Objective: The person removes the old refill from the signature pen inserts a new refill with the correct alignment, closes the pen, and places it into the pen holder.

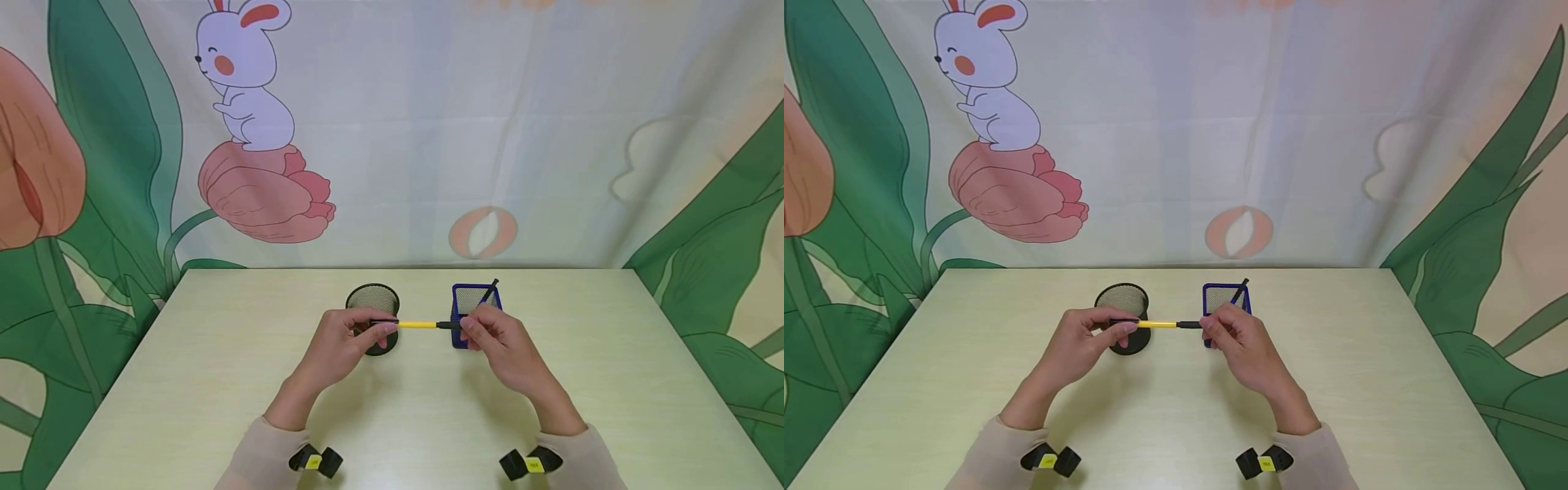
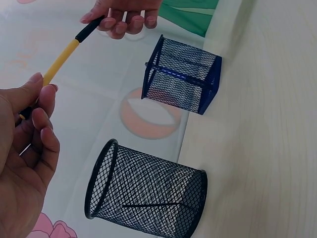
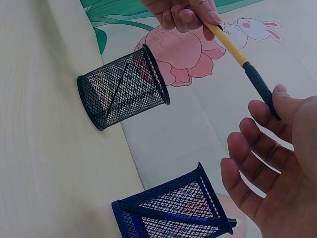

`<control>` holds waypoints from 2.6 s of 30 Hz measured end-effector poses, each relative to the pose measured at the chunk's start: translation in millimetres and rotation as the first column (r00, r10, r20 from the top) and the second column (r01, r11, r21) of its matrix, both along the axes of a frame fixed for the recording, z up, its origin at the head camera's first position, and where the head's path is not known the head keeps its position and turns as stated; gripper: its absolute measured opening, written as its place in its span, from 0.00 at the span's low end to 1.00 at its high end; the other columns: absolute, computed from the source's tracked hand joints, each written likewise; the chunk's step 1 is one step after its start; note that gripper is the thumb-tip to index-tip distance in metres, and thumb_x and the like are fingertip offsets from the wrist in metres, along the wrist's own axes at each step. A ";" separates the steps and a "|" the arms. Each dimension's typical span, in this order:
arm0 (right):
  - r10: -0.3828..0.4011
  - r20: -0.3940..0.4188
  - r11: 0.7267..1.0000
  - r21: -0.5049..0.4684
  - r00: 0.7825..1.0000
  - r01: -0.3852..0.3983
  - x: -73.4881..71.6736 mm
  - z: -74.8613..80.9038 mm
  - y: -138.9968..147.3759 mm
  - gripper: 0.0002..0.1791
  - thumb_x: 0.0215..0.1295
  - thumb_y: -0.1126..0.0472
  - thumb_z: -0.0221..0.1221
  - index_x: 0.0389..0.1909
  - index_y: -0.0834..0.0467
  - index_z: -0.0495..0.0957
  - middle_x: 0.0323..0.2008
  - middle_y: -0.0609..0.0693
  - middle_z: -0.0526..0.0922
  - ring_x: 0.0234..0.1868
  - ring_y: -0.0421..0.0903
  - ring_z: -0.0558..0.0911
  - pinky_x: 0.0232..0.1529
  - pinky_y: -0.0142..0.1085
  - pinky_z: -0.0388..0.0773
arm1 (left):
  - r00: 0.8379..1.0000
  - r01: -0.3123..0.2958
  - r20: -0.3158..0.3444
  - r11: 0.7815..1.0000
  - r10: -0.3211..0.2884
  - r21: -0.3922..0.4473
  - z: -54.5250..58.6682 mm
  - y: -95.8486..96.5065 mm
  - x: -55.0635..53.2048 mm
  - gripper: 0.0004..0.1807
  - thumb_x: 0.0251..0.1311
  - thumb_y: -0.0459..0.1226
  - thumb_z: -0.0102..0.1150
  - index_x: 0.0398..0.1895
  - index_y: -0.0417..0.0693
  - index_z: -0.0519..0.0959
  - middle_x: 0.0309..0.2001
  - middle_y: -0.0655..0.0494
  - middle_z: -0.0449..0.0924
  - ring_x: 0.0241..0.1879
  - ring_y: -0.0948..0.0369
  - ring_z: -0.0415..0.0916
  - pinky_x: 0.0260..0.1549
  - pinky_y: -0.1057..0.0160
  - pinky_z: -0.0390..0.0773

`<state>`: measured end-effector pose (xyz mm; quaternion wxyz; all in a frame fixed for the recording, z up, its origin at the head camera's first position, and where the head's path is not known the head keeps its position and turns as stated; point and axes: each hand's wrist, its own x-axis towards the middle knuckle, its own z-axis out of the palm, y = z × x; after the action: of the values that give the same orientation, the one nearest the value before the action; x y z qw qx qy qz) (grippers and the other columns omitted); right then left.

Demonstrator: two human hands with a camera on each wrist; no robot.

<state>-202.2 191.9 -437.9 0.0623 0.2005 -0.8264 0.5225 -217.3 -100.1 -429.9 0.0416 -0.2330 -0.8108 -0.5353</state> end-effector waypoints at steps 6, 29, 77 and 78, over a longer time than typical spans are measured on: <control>-0.006 0.007 1.000 0.009 1.000 0.006 0.2 0.1 0.6 0.12 0.80 0.57 0.55 0.34 0.54 0.80 0.32 0.52 0.78 0.32 0.46 0.78 0.34 0.33 0.78 | 1.000 -0.003 0.000 1.000 0.003 -0.002 0.5 -0.4 0.3 0.06 0.65 0.40 0.70 0.44 0.55 0.90 0.25 0.59 0.86 0.26 0.65 0.81 0.29 0.68 0.77; -0.011 0.024 1.000 0.002 1.000 0.011 1.0 2.6 1.6 0.04 0.76 0.59 0.60 0.44 0.54 0.81 0.37 0.50 0.82 0.34 0.50 0.83 0.39 0.36 0.84 | 1.000 -0.021 0.004 1.000 0.021 -0.012 3.9 0.6 0.8 0.07 0.66 0.41 0.70 0.44 0.53 0.90 0.24 0.61 0.85 0.26 0.64 0.81 0.29 0.69 0.76; 0.001 0.086 0.994 -0.105 0.996 0.008 3.4 7.7 3.5 0.11 0.70 0.66 0.65 0.51 0.59 0.86 0.39 0.58 0.91 0.37 0.41 0.89 0.43 0.36 0.88 | 0.999 -0.042 0.021 0.999 0.042 -0.008 1.4 0.1 -0.2 0.06 0.66 0.40 0.70 0.43 0.56 0.90 0.25 0.60 0.86 0.27 0.63 0.81 0.29 0.68 0.75; 0.017 0.094 0.993 -0.121 0.995 -0.005 3.2 7.7 3.3 0.11 0.71 0.67 0.64 0.52 0.60 0.86 0.39 0.58 0.91 0.37 0.42 0.90 0.44 0.35 0.88 | 0.999 -0.043 0.020 0.999 0.044 -0.010 1.4 0.2 -0.3 0.06 0.66 0.40 0.70 0.43 0.56 0.90 0.25 0.60 0.86 0.27 0.63 0.81 0.28 0.68 0.75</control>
<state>-198.9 195.3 -430.1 0.0322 0.1760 -0.7943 0.5805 -217.6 -99.9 -428.5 0.0439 -0.2100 -0.8186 -0.5328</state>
